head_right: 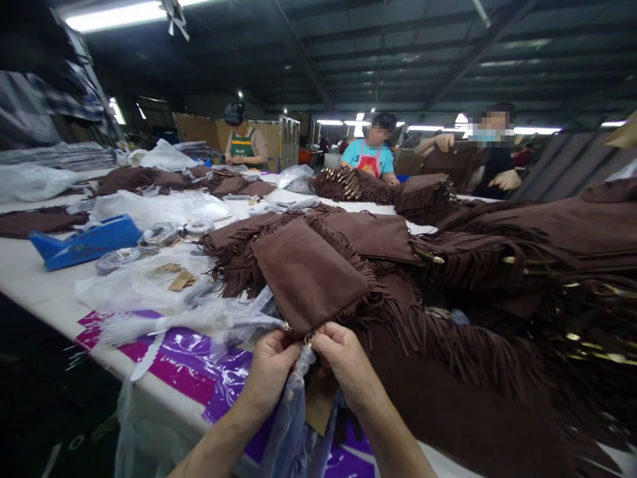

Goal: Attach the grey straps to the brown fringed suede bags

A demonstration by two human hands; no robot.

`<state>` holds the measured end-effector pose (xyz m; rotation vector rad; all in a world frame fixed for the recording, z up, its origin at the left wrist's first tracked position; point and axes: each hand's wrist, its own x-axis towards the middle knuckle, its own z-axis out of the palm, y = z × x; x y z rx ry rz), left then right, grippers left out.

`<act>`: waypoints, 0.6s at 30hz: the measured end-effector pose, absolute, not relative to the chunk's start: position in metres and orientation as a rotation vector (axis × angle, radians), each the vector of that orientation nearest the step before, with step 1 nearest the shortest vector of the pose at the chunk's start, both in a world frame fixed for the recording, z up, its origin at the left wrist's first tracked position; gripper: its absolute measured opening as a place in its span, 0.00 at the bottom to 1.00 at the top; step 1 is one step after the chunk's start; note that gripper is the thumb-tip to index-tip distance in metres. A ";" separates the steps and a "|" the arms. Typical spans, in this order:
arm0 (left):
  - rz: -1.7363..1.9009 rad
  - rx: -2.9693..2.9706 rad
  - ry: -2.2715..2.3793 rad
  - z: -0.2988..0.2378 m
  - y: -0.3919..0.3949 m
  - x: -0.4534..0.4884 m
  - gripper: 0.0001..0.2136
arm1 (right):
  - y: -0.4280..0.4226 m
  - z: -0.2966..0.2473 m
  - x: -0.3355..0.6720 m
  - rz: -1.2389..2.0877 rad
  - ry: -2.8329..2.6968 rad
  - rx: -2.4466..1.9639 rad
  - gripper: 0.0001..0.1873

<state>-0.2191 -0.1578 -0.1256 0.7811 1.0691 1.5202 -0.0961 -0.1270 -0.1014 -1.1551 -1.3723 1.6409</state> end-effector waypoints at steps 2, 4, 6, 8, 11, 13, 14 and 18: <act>1.568 0.795 1.091 -0.126 -0.156 -0.219 0.08 | -0.127 -0.102 -0.096 1.630 -1.379 -1.156 0.10; 1.535 0.822 1.124 -0.125 -0.156 -0.221 0.08 | -0.127 -0.101 -0.097 1.619 -1.375 -1.162 0.10; 1.462 0.813 1.136 -0.126 -0.157 -0.223 0.08 | -0.127 -0.101 -0.097 1.613 -1.368 -1.171 0.11; 1.412 0.767 1.133 -0.128 -0.157 -0.224 0.09 | -0.127 -0.101 -0.097 1.613 -1.365 -1.181 0.11; 1.406 0.723 1.150 -0.130 -0.157 -0.222 0.09 | -0.128 -0.102 -0.097 1.624 -1.363 -1.174 0.11; 1.431 0.734 1.160 -0.129 -0.156 -0.221 0.10 | -0.128 -0.103 -0.096 1.645 -1.362 -1.150 0.11; 1.441 0.751 1.157 -0.129 -0.156 -0.220 0.10 | -0.129 -0.104 -0.096 1.655 -1.361 -1.137 0.12; 1.458 0.824 1.118 -0.126 -0.156 -0.218 0.11 | -0.128 -0.105 -0.098 1.668 -1.335 -1.099 0.12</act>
